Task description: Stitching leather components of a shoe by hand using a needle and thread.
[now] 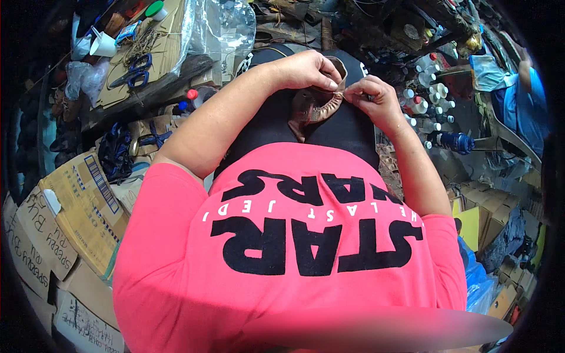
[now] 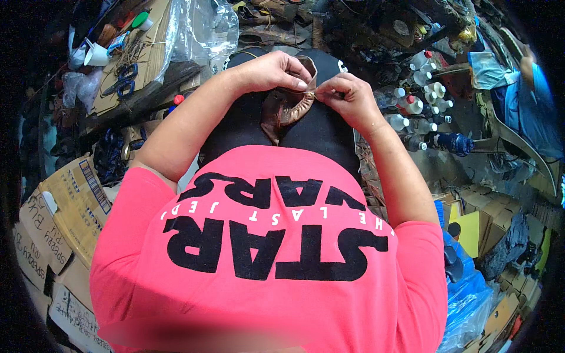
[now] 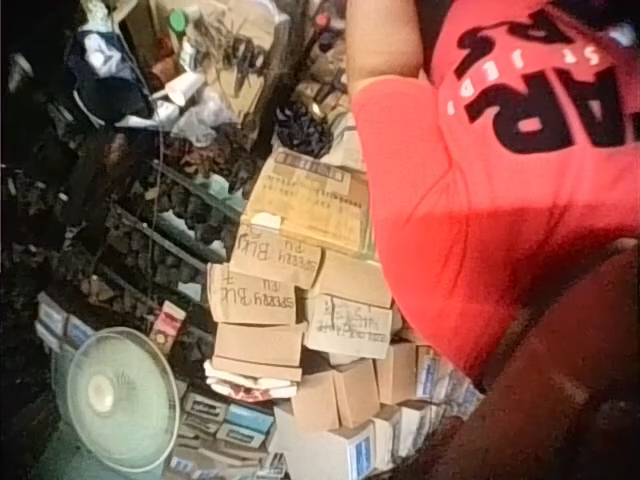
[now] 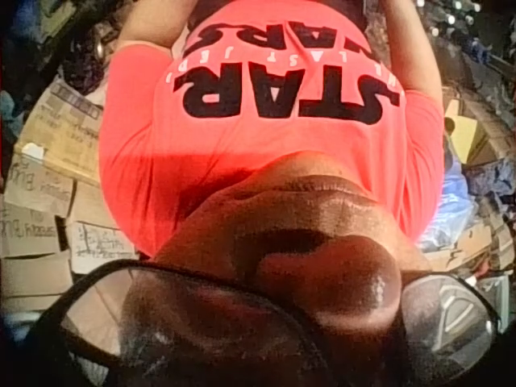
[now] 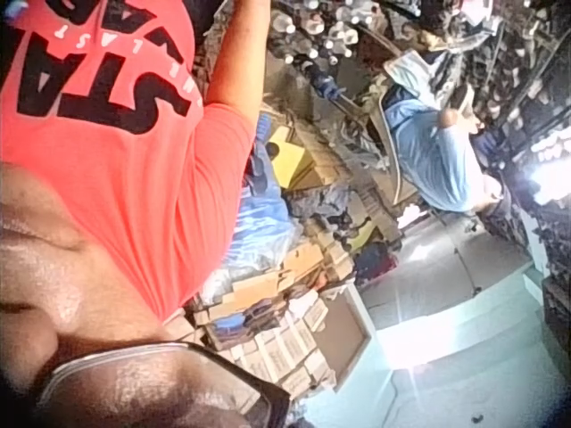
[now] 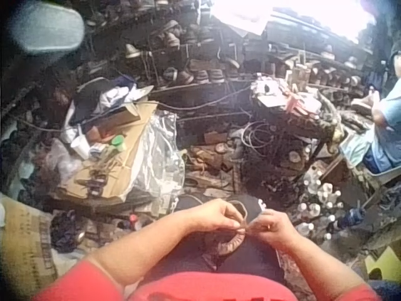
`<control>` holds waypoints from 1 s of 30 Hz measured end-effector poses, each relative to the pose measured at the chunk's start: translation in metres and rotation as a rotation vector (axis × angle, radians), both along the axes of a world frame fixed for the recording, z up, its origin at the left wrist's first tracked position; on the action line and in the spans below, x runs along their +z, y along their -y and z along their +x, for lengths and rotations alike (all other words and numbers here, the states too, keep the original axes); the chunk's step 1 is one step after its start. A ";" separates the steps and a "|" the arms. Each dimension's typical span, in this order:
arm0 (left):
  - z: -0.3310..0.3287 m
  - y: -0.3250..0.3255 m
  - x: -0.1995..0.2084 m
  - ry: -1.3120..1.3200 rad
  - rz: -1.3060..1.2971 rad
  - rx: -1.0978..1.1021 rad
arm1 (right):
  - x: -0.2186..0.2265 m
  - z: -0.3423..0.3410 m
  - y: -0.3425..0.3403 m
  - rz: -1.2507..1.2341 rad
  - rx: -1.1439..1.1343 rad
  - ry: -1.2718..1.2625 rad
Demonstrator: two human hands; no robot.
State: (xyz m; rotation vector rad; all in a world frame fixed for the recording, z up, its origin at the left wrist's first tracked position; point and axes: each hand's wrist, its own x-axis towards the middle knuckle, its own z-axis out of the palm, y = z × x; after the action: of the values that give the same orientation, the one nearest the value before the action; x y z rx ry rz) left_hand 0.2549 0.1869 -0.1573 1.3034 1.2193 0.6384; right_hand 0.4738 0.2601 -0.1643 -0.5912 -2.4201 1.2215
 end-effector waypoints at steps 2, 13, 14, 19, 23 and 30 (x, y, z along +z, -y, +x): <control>-0.003 0.002 -0.003 0.046 -0.011 -0.025 | 0.002 0.002 0.009 0.014 -0.016 0.002; -0.005 -0.001 -0.001 -0.101 0.099 -0.206 | 0.030 0.000 0.025 0.378 0.031 0.157; -0.006 -0.002 -0.001 -0.099 0.099 -0.208 | 0.034 -0.002 0.027 0.377 0.030 0.160; -0.006 -0.005 -0.006 -0.109 0.101 -0.238 | 0.058 -0.014 0.034 0.620 0.109 0.478; -0.007 -0.008 -0.002 -0.159 0.184 -0.280 | 0.072 -0.029 0.036 0.717 0.180 0.588; 0.008 -0.003 -0.005 -0.463 0.614 0.178 | 0.018 -0.018 0.006 0.031 0.014 0.289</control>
State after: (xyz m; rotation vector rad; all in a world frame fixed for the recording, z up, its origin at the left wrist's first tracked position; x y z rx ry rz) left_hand 0.2628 0.1900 -0.1623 1.9442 1.5967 0.9167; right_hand 0.4554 0.2545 -0.1461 -0.7905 -2.6770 1.1709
